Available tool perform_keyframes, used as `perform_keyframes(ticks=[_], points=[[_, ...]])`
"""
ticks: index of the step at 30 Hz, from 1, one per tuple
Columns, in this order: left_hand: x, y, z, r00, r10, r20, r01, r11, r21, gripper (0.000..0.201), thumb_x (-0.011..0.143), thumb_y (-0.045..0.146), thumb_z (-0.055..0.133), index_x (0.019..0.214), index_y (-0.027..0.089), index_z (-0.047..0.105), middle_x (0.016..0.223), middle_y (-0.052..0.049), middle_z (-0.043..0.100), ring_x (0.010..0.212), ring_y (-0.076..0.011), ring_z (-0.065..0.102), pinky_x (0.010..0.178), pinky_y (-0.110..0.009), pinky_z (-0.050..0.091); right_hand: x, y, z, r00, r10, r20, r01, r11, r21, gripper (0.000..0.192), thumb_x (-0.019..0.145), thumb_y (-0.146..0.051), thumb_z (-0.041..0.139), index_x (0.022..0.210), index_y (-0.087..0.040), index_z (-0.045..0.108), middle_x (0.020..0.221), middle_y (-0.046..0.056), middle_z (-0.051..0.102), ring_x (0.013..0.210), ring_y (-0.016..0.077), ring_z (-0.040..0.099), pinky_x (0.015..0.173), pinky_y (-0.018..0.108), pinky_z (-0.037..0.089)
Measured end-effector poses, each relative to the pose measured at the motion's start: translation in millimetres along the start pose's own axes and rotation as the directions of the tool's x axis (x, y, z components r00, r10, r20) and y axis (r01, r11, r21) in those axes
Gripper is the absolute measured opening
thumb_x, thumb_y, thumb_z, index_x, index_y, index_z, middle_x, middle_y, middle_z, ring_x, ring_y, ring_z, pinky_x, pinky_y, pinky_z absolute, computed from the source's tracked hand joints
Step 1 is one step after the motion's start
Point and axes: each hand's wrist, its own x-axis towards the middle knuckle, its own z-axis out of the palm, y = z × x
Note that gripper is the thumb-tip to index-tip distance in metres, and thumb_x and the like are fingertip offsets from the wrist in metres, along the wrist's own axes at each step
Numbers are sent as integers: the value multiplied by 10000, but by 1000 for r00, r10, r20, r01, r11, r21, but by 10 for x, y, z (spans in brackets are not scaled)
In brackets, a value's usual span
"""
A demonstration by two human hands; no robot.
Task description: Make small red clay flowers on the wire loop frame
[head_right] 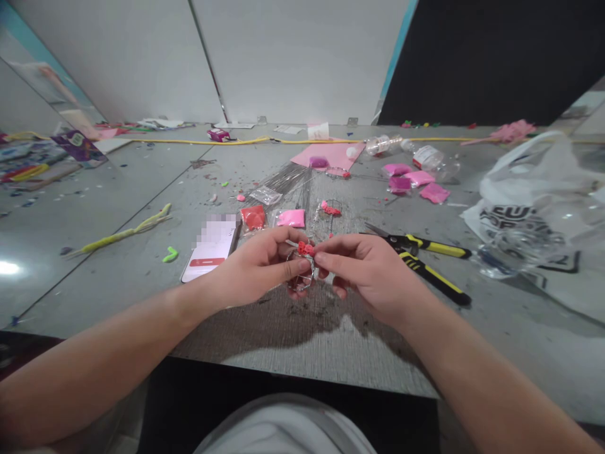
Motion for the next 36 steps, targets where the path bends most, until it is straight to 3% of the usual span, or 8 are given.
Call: perform_keyframes(ticks=[6, 14, 19, 24, 28, 36], points=[[-25, 46, 17, 1000, -17, -17, 19, 992, 122, 77, 954, 176, 674, 953, 133, 610, 731, -8, 698, 612, -94, 680, 575, -206, 590, 15, 26, 13, 1000, 23, 13, -23, 1000, -13, 201, 715, -360, 872, 727, -197, 754, 596, -9, 636, 495, 99, 516, 421, 221, 403], [-9, 24, 14, 999, -15, -34, 18, 997, 81, 121, 948, 190, 693, 1028, 129, 626, 876, -76, 754, 683, -114, 714, 614, -230, 624, 17, 28, 33, 1000, 25, 13, -25, 998, -49, 192, 762, -379, 794, 775, -204, 718, 594, -19, 592, 468, 98, 469, 421, 240, 405], [-3, 14, -6, 999, 18, -38, -17, 999, 35, 149, 941, 191, 705, 1070, 132, 658, 841, -51, 751, 698, -112, 717, 632, -230, 635, 23, 35, 23, 1000, 18, 10, -17, 1000, -20, 194, 743, -361, 822, 792, -207, 715, 657, -10, 633, 487, 95, 487, 423, 233, 395], [-1, 5, -21, 999, 32, -27, -31, 999, 37, 245, 934, 165, 705, 1174, 127, 673, 954, -89, 767, 773, -137, 740, 679, -254, 645, 24, 11, 55, 998, 54, 27, -56, 996, 75, 149, 725, -298, 830, 721, -194, 723, 519, -56, 510, 439, 68, 381, 423, 216, 361], [5, 8, -14, 999, 22, -46, -20, 999, 46, 268, 926, 174, 715, 1187, 118, 682, 946, -93, 763, 772, -146, 738, 668, -260, 643, 20, -5, 82, 996, 84, 23, -86, 992, 93, 160, 711, -287, 835, 720, -175, 721, 625, -14, 607, 486, 73, 440, 411, 201, 354], [2, 44, -3, 998, 5, -55, -3, 999, 46, 274, 906, 210, 750, 1163, 122, 710, 946, -88, 763, 782, -143, 726, 687, -265, 638, 34, 10, 68, 999, 54, 9, -54, 994, 93, 199, 725, -333, 854, 757, -190, 720, 634, -14, 602, 492, 72, 455, 416, 194, 376]])
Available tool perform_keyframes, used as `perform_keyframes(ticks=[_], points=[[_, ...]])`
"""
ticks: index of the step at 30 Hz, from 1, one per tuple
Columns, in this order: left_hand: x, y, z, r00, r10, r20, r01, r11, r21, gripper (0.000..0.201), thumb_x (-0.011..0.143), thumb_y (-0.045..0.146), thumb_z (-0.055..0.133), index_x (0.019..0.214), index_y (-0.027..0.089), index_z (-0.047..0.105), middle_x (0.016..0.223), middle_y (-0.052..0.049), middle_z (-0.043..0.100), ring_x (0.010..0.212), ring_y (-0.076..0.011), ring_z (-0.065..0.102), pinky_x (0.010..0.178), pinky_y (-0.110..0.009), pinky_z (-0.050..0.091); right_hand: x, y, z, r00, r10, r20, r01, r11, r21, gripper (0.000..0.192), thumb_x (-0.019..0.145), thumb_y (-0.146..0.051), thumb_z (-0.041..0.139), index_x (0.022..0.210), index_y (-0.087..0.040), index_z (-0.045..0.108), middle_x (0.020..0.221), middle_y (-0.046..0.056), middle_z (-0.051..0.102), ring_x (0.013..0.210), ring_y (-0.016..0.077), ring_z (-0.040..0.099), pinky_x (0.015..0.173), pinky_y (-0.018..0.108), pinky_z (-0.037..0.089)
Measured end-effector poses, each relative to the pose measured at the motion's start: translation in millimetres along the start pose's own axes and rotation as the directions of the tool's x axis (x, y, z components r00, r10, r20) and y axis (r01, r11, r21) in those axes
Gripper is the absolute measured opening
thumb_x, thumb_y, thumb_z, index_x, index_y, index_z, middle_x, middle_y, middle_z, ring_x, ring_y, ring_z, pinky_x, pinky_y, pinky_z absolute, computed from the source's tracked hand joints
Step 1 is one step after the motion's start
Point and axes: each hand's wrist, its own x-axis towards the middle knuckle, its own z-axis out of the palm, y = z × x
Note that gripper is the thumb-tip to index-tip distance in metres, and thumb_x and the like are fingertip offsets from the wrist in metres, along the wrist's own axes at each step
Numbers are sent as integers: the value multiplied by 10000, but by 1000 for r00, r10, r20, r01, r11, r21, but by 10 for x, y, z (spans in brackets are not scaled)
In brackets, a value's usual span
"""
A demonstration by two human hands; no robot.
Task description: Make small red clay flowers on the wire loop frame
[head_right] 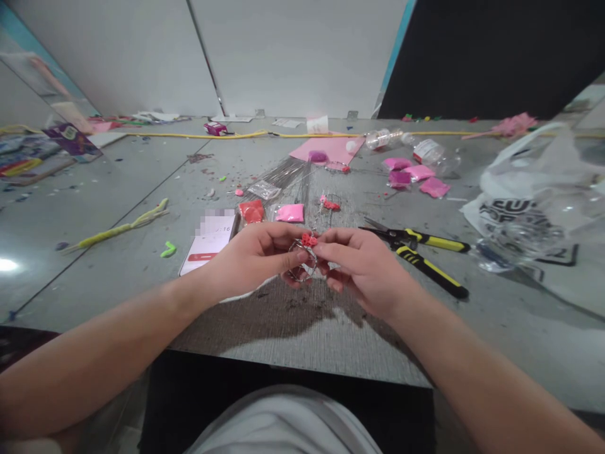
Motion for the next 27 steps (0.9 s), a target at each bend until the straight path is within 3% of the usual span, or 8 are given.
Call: perform_keyframes(ticks=[4, 6, 8, 11, 15, 19, 24, 27], points=[[29, 49, -89, 996, 44, -75, -50, 997, -67, 221, 875, 220, 784, 1065, 130, 716, 928, -63, 748, 741, -134, 725, 664, -257, 628, 41, 35, -38, 997, -75, -37, 72, 995, -67, 235, 776, -431, 800, 789, -213, 714, 712, 7, 629, 584, 120, 576, 453, 227, 429], [53, 87, -179, 985, 97, -146, -115, 985, -127, 218, 857, 229, 800, 1042, 147, 721, 976, -48, 738, 733, -129, 734, 655, -249, 623, 89, 73, -55, 986, -159, -41, 144, 959, -245, 242, 851, -461, 712, 815, -223, 686, 732, 10, 630, 593, 136, 595, 483, 260, 463], [77, 122, -283, 969, 143, -201, -175, 973, -152, 227, 843, 245, 812, 1042, 166, 734, 987, -33, 720, 745, -130, 737, 637, -238, 615, 153, 110, -57, 959, -279, 53, 245, 717, -652, 266, 953, -465, 552, 869, -231, 647, 701, 9, 636, 554, 148, 584, 526, 303, 501], [111, 145, -411, 957, 154, -246, -194, 970, -147, 246, 824, 267, 825, 1040, 177, 747, 910, -20, 698, 727, -124, 714, 614, -240, 608, 265, 129, -31, 936, -318, 149, 300, 504, -810, 142, 915, -356, 615, 905, -228, 676, 823, 52, 710, 680, 195, 639, 631, 347, 524], [152, 110, -465, 951, 150, -270, -193, 971, -141, 285, 785, 266, 846, 1035, 176, 745, 925, -28, 705, 696, -117, 691, 599, -254, 599, 419, 113, 0, 903, -302, 304, 390, 283, -877, 86, 825, -255, 723, 905, -224, 715, 916, 83, 720, 868, 260, 654, 787, 394, 514], [172, 72, -444, 947, 129, -295, -177, 974, -142, 335, 766, 259, 859, 1067, 185, 731, 1002, -46, 719, 711, -121, 695, 595, -257, 581, 531, 173, -18, 878, -273, 394, 441, 141, -886, 66, 876, -245, 688, 906, -218, 739, 960, 101, 701, 943, 279, 651, 857, 413, 513], [171, 70, -423, 951, 83, -299, -131, 981, -144, 319, 806, 230, 817, 1103, 182, 711, 1012, -60, 718, 714, -131, 710, 622, -272, 582, 550, 268, -38, 848, -305, 432, 477, 86, -875, 128, 938, -204, 612, 860, -207, 712, 985, 98, 721, 1015, 277, 649, 938, 424, 504], [169, 73, -413, 947, 62, -314, -110, 984, -137, 285, 823, 214, 800, 1089, 176, 705, 1017, -57, 716, 710, -122, 707, 658, -283, 594, 500, 225, -43, 852, -329, 408, 462, 103, -881, 111, 930, -181, 608, 868, -207, 697, 911, 77, 742, 901, 251, 677, 841, 396, 525]])
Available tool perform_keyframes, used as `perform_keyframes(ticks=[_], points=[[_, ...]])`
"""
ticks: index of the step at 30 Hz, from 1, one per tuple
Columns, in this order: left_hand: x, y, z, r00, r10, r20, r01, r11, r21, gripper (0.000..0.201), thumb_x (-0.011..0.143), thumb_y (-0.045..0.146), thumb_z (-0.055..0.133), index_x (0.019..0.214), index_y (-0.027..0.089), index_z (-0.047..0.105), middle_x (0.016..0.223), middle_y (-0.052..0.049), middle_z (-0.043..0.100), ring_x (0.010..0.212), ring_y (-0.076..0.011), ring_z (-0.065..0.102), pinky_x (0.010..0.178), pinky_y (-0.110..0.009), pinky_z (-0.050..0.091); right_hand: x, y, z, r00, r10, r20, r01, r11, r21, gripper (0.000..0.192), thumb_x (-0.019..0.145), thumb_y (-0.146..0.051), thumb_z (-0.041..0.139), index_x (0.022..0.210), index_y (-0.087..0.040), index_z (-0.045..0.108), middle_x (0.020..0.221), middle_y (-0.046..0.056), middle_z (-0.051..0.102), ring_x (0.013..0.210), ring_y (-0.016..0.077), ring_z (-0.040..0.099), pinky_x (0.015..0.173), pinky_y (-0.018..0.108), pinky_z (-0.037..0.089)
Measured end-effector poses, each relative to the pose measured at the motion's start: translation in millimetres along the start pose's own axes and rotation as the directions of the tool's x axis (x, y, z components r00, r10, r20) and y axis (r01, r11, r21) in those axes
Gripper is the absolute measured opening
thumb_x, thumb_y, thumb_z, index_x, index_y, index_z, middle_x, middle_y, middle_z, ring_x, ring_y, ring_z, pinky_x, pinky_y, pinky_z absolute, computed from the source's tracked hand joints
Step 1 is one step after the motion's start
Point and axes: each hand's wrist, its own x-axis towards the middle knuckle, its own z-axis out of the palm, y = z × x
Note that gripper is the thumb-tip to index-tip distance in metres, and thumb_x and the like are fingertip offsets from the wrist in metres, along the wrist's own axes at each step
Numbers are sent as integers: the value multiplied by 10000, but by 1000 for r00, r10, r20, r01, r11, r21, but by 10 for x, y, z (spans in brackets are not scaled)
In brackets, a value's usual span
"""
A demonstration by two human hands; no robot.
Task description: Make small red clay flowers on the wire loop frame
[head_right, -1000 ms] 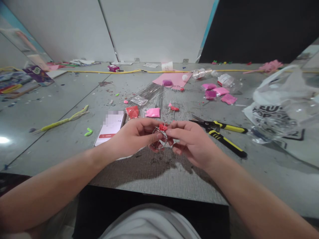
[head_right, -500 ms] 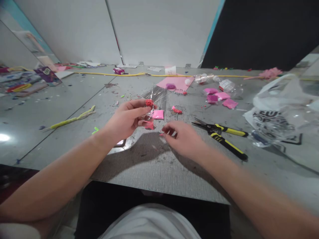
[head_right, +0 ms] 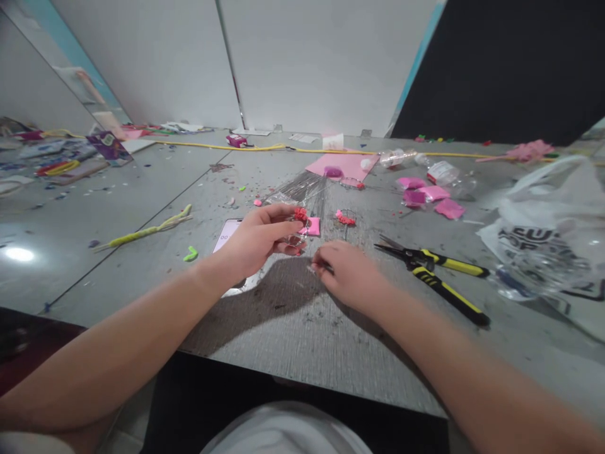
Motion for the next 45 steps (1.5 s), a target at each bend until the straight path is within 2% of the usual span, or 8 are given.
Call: perform_keyframes(ticks=[3, 6, 12, 19, 26, 35, 40, 45], points=[[1, -15, 11, 1000, -6, -13, 6, 1000, 4, 288, 818, 211, 808, 1083, 173, 703, 1023, -57, 715, 724, -124, 710, 690, -297, 604, -40, -28, -125, 997, 50, -55, -48, 998, 37, 116, 953, -209, 597, 916, -211, 706, 880, 54, 759, 774, 211, 687, 718, 355, 532], [-4, -39, 38, 999, -48, -7, 48, 999, -25, 303, 808, 211, 821, 1078, 167, 692, 995, -49, 707, 742, -135, 717, 697, -301, 601, -87, -50, -256, 975, 109, -196, -74, 982, 175, 117, 961, -300, 647, 961, -235, 744, 971, 49, 776, 865, 215, 710, 735, 344, 554], [-70, -85, 141, 985, -164, 52, 170, 972, -164, 350, 775, 171, 855, 1075, 147, 676, 964, -29, 701, 768, -107, 696, 713, -257, 565, -155, -117, -375, 920, 107, -377, 15, 952, 307, 131, 945, -283, 690, 1043, -250, 771, 1031, 47, 756, 884, 190, 698, 691, 304, 556], [-146, -99, 241, 973, -161, 163, 199, 947, -254, 288, 723, 86, 871, 949, 94, 692, 875, -22, 678, 747, -95, 671, 725, -252, 517, -188, -192, -380, 939, 38, -343, 58, 962, 266, 201, 979, -211, 626, 1111, -267, 765, 1074, 37, 764, 919, 193, 718, 776, 341, 591], [-187, -132, 256, 964, -188, 188, 239, 922, -304, 294, 724, 79, 873, 932, 131, 671, 873, -1, 662, 762, -82, 651, 713, -241, 476, -241, -237, -357, 916, 180, -358, -60, 945, 320, 268, 916, -317, 732, 1183, -309, 752, 998, 29, 802, 767, 215, 746, 708, 385, 633], [-182, -142, 257, 961, -166, 221, 227, 930, -291, 283, 735, 100, 867, 923, 139, 659, 844, 12, 645, 760, -85, 649, 688, -242, 439, -262, -234, -399, 916, -92, -391, 123, 991, 56, 322, 959, -162, 613, 1237, -314, 671, 1020, 17, 773, 858, 208, 735, 772, 382, 598], [-191, -120, 268, 971, -161, 175, 204, 943, -264, 343, 714, 147, 905, 874, 153, 602, 813, 29, 623, 723, -78, 625, 656, -248, 413, -291, -252, -382, 870, -15, -492, 25, 1000, 13, 235, 956, -288, 694, 1190, -308, 697, 950, 17, 799, 738, 198, 738, 722, 375, 601], [-204, -108, 284, 979, -141, 147, 174, 953, -249, 359, 712, 168, 911, 864, 154, 586, 793, 40, 601, 677, -65, 591, 644, -246, 415, -292, -287, -344, 845, 109, -524, -37, 989, 146, 234, 907, -327, 753, 1139, -326, 721, 901, 8, 790, 669, 193, 721, 639, 364, 606]])
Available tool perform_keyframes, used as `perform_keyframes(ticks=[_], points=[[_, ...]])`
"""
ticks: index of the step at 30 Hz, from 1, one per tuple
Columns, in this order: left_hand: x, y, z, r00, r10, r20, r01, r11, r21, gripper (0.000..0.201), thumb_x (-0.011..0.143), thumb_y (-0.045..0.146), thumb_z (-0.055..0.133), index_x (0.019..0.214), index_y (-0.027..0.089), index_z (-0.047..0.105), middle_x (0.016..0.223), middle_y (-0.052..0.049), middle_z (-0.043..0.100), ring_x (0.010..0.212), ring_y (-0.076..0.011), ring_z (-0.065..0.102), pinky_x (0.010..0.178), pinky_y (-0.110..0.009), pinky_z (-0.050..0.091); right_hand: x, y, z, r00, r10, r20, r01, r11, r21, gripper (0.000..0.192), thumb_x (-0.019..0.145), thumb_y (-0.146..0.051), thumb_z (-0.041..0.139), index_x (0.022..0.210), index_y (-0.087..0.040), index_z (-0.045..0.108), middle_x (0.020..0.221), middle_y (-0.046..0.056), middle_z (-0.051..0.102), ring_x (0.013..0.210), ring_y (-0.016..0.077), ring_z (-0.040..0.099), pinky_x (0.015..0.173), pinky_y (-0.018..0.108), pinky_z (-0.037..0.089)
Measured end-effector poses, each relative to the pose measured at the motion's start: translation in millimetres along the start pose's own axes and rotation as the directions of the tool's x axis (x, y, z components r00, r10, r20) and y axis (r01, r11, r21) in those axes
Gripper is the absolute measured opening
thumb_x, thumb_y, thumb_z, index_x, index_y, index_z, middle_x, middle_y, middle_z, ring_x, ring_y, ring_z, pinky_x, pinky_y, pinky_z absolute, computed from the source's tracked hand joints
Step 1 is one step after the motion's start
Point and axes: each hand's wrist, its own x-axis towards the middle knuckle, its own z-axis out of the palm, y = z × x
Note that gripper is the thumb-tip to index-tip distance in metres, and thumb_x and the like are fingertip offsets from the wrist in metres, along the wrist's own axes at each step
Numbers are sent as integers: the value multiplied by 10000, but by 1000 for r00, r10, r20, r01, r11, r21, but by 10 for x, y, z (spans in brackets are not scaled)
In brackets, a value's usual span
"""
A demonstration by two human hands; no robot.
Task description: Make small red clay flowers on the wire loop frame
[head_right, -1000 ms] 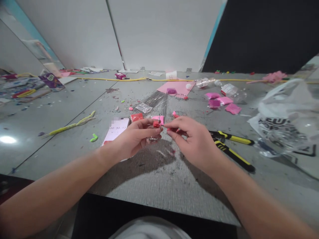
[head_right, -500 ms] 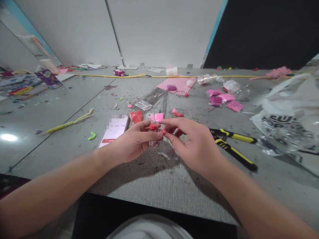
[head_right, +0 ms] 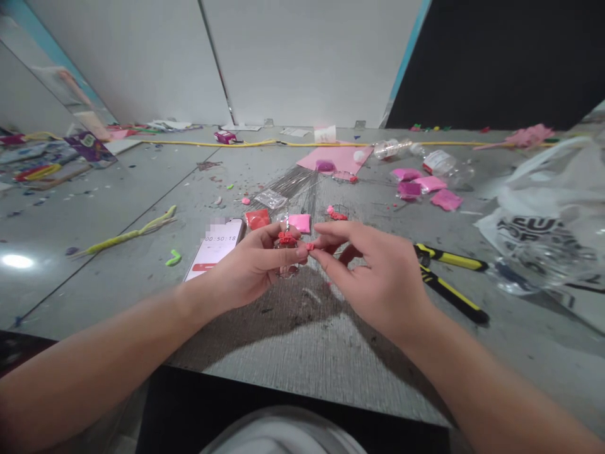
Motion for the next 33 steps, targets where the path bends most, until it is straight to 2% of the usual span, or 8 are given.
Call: perform_keyframes(ticks=[7, 11, 15, 17, 20, 23, 28, 33], points=[[-3, 4, 12, 999, 44, 18, -44, 999, 0, 329, 718, 151, 890, 838, 161, 584, 792, 26, 630, 677, -70, 592, 641, -240, 431, 32, -41, 13, 981, 179, 70, -192, 933, 306, 201, 838, -239, 788, 1008, -329, 728, 894, 10, 753, 691, 186, 698, 538, 312, 581], [2, -8, -17, 996, 66, 52, -66, 998, -10, 324, 738, 143, 880, 835, 165, 571, 820, 21, 662, 672, -58, 593, 631, -223, 432, 94, -58, -3, 936, 297, 188, -351, 801, 484, 135, 804, -227, 789, 903, -280, 714, 785, 0, 708, 539, 132, 607, 401, 254, 476], [1, -4, -20, 997, 52, 49, -50, 998, -44, 334, 752, 122, 865, 832, 169, 545, 847, 11, 687, 696, -59, 619, 629, -209, 432, 129, -40, -24, 882, 357, 306, -471, 666, 579, 124, 804, -294, 779, 878, -259, 686, 717, -14, 678, 495, 123, 574, 391, 253, 444], [-1, 6, -9, 999, 41, 31, -39, 998, -51, 336, 745, 117, 865, 839, 168, 546, 859, 5, 698, 696, -62, 629, 632, -212, 435, 137, 9, -42, 894, 359, 268, -448, 737, 507, 110, 829, -315, 741, 898, -257, 678, 713, -7, 690, 495, 135, 574, 409, 272, 438], [-1, 19, 8, 1000, 28, -6, -28, 999, -29, 352, 723, 121, 879, 847, 164, 553, 867, 1, 707, 675, -61, 624, 636, -221, 439, 149, 115, -74, 955, 254, 153, -274, 953, 131, 73, 865, -304, 686, 907, -245, 698, 700, 0, 700, 523, 151, 587, 482, 302, 439], [7, 21, 9, 999, 41, -18, -41, 999, -5, 354, 713, 134, 890, 867, 160, 572, 847, 12, 695, 675, -64, 624, 640, -226, 438, 152, 177, -85, 951, 116, 288, -84, 989, -123, 186, 950, -351, 603, 890, -238, 737, 640, -3, 684, 532, 161, 595, 511, 315, 416], [23, 8, -28, 999, 44, 13, -43, 999, -13, 318, 728, 124, 888, 893, 150, 617, 785, 29, 663, 668, -64, 632, 625, -216, 433, 86, 93, -34, 960, 124, 252, -172, 969, 177, 187, 951, -356, 643, 1082, -275, 750, 917, 20, 782, 747, 189, 708, 624, 315, 557], [18, 16, -91, 986, -5, 168, 2, 1000, 15, 290, 779, 164, 881, 998, 157, 691, 822, 0, 706, 727, -71, 666, 637, -196, 453, 41, 1, -27, 962, 48, 267, -162, 891, 424, 93, 930, -315, 715, 1015, -338, 742, 1000, 10, 746, 875, 199, 705, 742, 351, 602]])
